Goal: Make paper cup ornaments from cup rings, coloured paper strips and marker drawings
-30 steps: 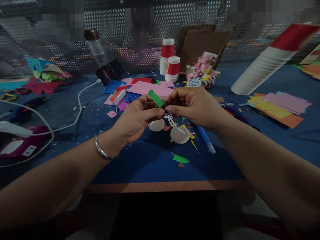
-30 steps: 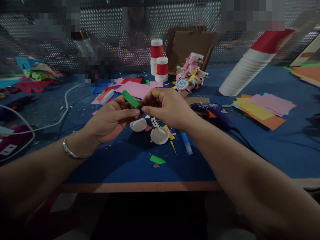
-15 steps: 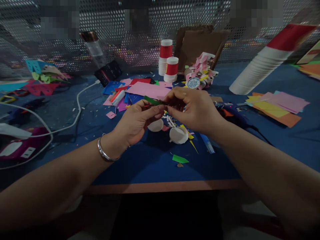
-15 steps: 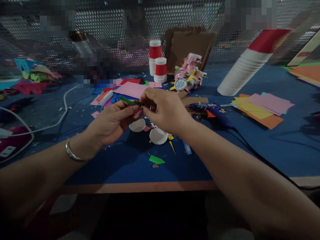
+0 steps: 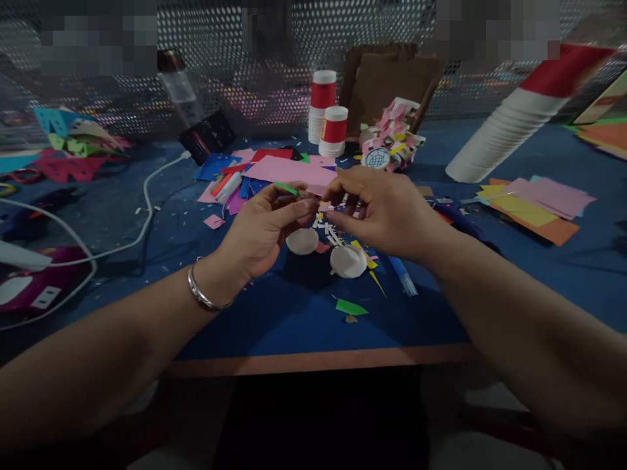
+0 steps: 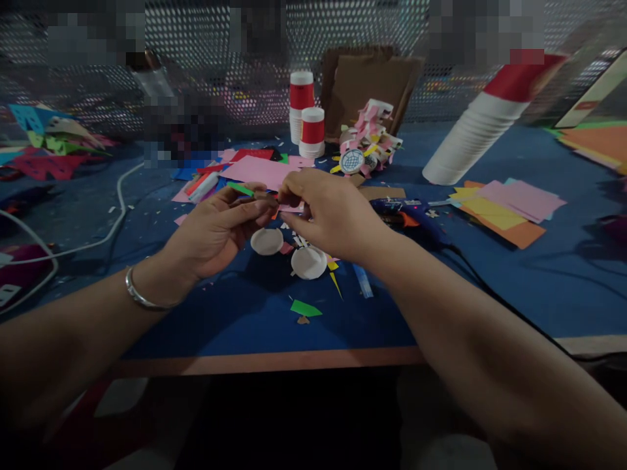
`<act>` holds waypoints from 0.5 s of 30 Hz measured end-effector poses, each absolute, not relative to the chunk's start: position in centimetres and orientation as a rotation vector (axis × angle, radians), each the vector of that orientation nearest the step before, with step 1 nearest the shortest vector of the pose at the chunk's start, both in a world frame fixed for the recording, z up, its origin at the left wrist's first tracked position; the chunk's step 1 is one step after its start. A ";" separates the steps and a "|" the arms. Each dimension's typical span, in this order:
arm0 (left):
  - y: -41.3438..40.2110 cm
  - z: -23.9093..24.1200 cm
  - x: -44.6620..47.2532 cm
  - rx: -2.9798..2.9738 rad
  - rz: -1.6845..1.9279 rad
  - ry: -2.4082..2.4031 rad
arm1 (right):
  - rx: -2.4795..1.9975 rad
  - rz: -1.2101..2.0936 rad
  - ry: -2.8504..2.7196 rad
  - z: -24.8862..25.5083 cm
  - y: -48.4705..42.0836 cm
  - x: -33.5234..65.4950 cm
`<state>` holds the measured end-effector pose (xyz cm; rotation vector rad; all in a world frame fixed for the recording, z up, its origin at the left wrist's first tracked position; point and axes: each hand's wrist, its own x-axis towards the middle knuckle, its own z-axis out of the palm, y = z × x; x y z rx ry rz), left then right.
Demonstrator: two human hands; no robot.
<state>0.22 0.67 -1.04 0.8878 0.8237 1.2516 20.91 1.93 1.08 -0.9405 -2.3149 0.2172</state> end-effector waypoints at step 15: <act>0.5 -1.5 0.2 0.919 1.155 0.751 | -1.894 -0.239 -1.954 -3.8 0.5 36.7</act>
